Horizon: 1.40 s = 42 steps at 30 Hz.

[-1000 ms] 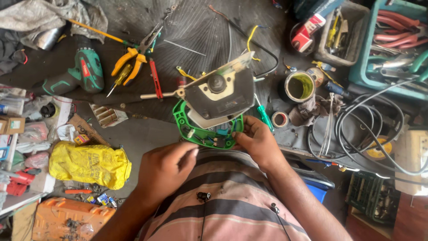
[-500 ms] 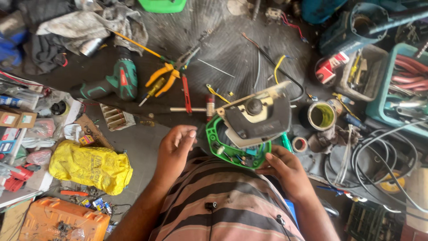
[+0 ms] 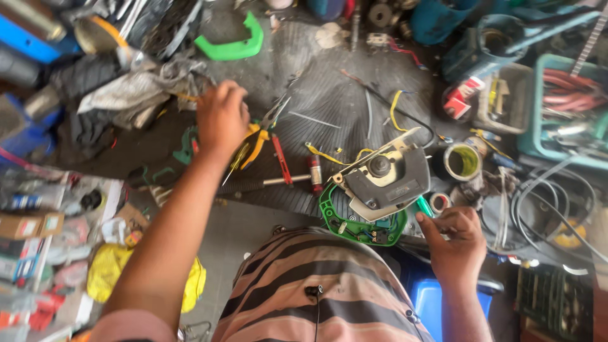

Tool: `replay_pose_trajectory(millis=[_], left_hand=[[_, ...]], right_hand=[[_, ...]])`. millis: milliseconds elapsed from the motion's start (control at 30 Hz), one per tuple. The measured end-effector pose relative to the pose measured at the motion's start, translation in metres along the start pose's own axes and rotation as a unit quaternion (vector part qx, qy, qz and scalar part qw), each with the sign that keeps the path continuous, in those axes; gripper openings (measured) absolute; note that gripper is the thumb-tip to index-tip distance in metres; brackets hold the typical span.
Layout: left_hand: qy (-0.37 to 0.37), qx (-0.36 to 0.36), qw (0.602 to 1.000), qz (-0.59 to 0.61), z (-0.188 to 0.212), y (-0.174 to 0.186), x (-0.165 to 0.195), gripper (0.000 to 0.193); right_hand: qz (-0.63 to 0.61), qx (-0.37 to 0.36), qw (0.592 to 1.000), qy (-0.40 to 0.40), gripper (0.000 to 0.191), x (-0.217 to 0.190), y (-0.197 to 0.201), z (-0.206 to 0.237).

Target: The person repairs a green circular saw at a cluttered workbench. They handle small screws and components by hand, use pliers to work on a part, drive screws with a screwdriver, and reposition the saw body while fitting its parts back together.

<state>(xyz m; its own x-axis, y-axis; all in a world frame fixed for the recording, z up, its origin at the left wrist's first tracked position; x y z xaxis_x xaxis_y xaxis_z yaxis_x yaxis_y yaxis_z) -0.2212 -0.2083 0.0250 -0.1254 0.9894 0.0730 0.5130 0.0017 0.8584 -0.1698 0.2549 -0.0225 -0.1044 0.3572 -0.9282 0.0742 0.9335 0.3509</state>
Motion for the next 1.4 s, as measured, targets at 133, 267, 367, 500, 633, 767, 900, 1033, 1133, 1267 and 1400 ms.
replay_pose_trajectory(millis=[133, 267, 367, 500, 633, 767, 900, 1033, 1133, 1267, 1400], left_hand=[[-0.039, -0.040, 0.996, -0.075, -0.056, -0.028, -0.022, 0.053], [-0.133, -0.065, 0.981, -0.124, -0.081, -0.050, -0.023, 0.087], [-0.173, -0.092, 0.977, -0.084, -0.080, -0.057, -0.022, 0.060], [-0.189, 0.008, 0.982, 0.014, -0.055, -0.027, -0.005, 0.043], [-0.216, 0.086, 0.964, 0.127, 0.019, 0.049, 0.045, 0.037], [-0.389, 0.061, 0.877, 0.274, 0.113, 0.113, 0.135, 0.025], [-0.475, -0.003, 0.819, 0.321, 0.152, 0.122, 0.182, 0.029], [-0.437, -0.051, 0.846, 0.300, 0.151, 0.100, 0.193, 0.032], [-0.397, -0.053, 0.867, 0.297, 0.147, 0.089, 0.199, 0.036], [-0.331, -0.073, 0.906, 0.255, 0.139, 0.077, 0.204, 0.038], [-0.304, -0.083, 0.922, 0.224, 0.139, 0.076, 0.206, 0.039]], right_hand=[[-0.067, 0.042, 0.996, 0.042, 0.032, -0.027, 0.016, 0.021], [-0.173, 0.064, 0.983, -0.027, 0.022, -0.014, 0.023, 0.050], [-0.148, 0.086, 0.982, -0.081, 0.011, 0.005, 0.029, 0.078], [-0.156, 0.119, 0.975, -0.106, 0.009, 0.020, 0.037, 0.112], [-0.174, 0.126, 0.969, -0.125, 0.020, 0.016, 0.033, 0.129], [-0.313, 0.015, 0.947, -0.069, 0.047, -0.017, 0.002, 0.128], [-0.325, -0.016, 0.940, -0.106, 0.051, -0.015, -0.017, 0.118], [-0.264, 0.037, 0.931, -0.248, 0.035, 0.019, -0.019, 0.104], [-0.279, 0.043, 0.930, -0.236, 0.034, 0.012, -0.017, 0.081], [-0.237, 0.052, 0.938, -0.248, 0.034, 0.006, -0.019, 0.053], [-0.201, 0.049, 0.948, -0.242, 0.033, 0.003, -0.024, 0.040]])
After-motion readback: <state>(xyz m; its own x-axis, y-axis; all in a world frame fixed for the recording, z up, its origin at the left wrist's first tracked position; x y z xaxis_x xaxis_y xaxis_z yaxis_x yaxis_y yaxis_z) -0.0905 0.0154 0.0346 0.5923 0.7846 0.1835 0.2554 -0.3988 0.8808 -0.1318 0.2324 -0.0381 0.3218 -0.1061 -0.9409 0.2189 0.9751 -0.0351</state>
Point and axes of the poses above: each hand's wrist, its own z-axis away from the middle knuckle, its own y-axis out of the back of the hand, x = y × z, the point moved 10 cm from there along -z, towards the middle knuckle, and after that the axes turned 13 degrees about -z, right-handed, at the moved point
